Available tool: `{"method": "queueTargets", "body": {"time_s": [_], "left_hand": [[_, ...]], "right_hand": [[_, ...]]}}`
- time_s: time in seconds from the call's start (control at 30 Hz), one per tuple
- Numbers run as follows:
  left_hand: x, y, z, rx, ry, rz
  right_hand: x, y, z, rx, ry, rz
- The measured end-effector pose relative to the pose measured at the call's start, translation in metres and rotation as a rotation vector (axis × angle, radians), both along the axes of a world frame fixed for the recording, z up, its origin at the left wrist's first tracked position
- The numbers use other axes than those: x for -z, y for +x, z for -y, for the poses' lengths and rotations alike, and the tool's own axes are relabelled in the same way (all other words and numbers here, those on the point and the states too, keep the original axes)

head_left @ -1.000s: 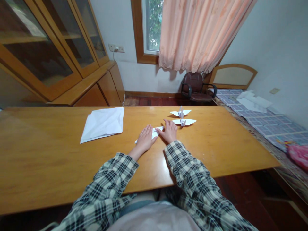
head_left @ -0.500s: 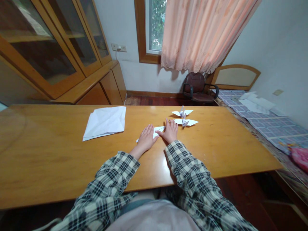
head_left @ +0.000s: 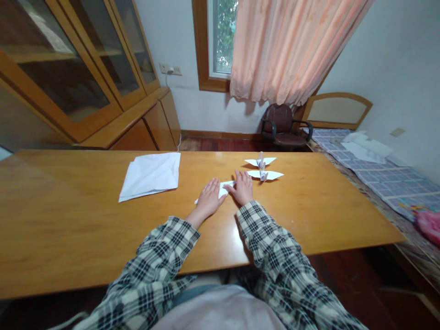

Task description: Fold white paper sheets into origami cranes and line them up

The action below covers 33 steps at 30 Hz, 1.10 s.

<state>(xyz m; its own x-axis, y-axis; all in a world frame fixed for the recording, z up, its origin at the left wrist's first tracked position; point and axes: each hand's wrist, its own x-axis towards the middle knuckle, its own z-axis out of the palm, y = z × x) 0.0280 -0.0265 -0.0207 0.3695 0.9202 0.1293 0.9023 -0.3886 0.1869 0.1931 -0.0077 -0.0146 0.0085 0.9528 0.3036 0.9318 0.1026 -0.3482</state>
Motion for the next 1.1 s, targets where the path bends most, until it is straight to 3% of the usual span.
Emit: {"method": "queueTargets", "body": {"time_s": [0.13,0.47,1.1], "left_hand": [[0.001,0.000,0.000,0.004,0.019,0.000],[-0.001,0.002,0.002,-0.007,-0.004,-0.010],[0.002,0.001,0.002,-0.005,0.040,0.039]], "right_hand": [[-0.003,-0.005,-0.001,0.015,0.101,-0.018],[0.004,-0.011,-0.008,0.114,0.008,0.014],[0.007,-0.010,-0.011,0.149,0.005,-0.001]]}}
